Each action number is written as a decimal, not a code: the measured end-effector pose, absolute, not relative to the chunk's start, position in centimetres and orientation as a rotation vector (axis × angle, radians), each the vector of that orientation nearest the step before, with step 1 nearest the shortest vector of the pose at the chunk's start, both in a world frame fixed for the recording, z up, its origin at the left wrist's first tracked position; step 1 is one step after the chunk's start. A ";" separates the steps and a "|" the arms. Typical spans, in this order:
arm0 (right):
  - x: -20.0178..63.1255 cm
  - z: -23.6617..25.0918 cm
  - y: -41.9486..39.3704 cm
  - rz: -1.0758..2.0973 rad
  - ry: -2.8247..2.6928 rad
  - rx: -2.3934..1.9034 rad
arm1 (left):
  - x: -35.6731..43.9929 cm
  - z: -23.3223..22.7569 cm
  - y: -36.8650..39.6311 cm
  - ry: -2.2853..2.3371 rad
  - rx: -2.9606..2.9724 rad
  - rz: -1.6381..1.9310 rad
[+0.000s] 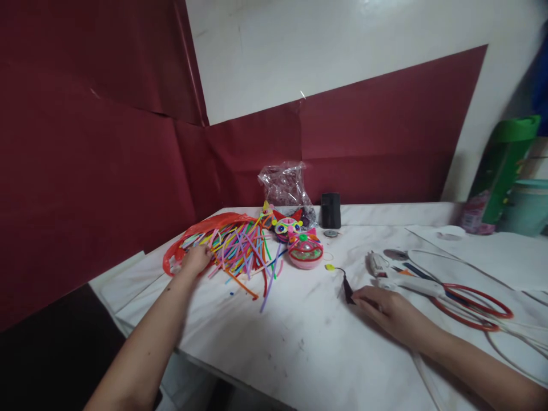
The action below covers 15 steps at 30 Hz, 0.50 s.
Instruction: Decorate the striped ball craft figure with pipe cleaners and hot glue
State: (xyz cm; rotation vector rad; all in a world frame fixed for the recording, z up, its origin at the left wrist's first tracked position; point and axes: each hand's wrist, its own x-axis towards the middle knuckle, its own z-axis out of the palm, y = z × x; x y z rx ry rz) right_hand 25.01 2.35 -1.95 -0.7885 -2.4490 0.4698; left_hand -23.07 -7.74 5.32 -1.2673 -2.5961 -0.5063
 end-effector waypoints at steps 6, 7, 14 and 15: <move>25.0 -1.8 2.2 0.453 -2.467 -0.792 | -23.0 4.8 -7.3 -2.515 -1.323 -0.424; 25.0 -1.9 2.2 0.453 -2.469 -0.789 | -23.1 4.7 -7.4 -2.512 -1.320 -0.429; 25.0 -2.4 2.6 0.451 -2.470 -0.783 | -23.2 3.0 -9.4 -2.526 -1.445 -0.534; 25.0 -2.4 2.6 0.454 -2.481 -0.782 | -23.1 2.7 -9.7 -2.533 -1.478 -0.560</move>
